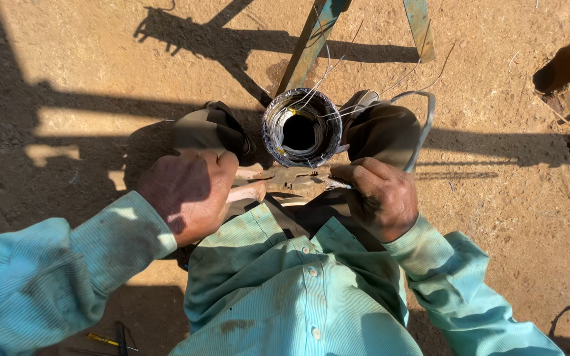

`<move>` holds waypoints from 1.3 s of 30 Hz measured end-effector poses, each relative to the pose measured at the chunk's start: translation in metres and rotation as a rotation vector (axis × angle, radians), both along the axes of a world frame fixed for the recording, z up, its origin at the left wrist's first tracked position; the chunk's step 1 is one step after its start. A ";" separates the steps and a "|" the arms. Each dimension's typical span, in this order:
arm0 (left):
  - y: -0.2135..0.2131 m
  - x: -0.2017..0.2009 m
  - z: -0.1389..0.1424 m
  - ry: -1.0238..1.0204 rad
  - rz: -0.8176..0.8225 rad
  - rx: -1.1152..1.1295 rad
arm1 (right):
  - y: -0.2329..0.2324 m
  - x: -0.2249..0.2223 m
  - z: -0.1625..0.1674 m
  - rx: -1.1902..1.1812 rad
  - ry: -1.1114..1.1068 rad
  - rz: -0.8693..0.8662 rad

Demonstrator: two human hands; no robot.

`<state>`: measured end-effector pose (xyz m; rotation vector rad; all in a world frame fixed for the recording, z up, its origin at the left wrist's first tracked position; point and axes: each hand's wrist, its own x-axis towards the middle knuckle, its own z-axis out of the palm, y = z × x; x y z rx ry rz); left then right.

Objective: The person sits on the ground and uses pliers to strip insulation from several wires, then twists the exposed strands together. The person works on a bundle of wires held in a cylindrical container.

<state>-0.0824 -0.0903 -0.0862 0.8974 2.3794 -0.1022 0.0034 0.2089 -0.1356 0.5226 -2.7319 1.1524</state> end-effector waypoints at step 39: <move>0.001 0.042 -0.004 0.422 0.130 0.325 | 0.000 0.012 -0.017 -0.399 -0.308 -0.035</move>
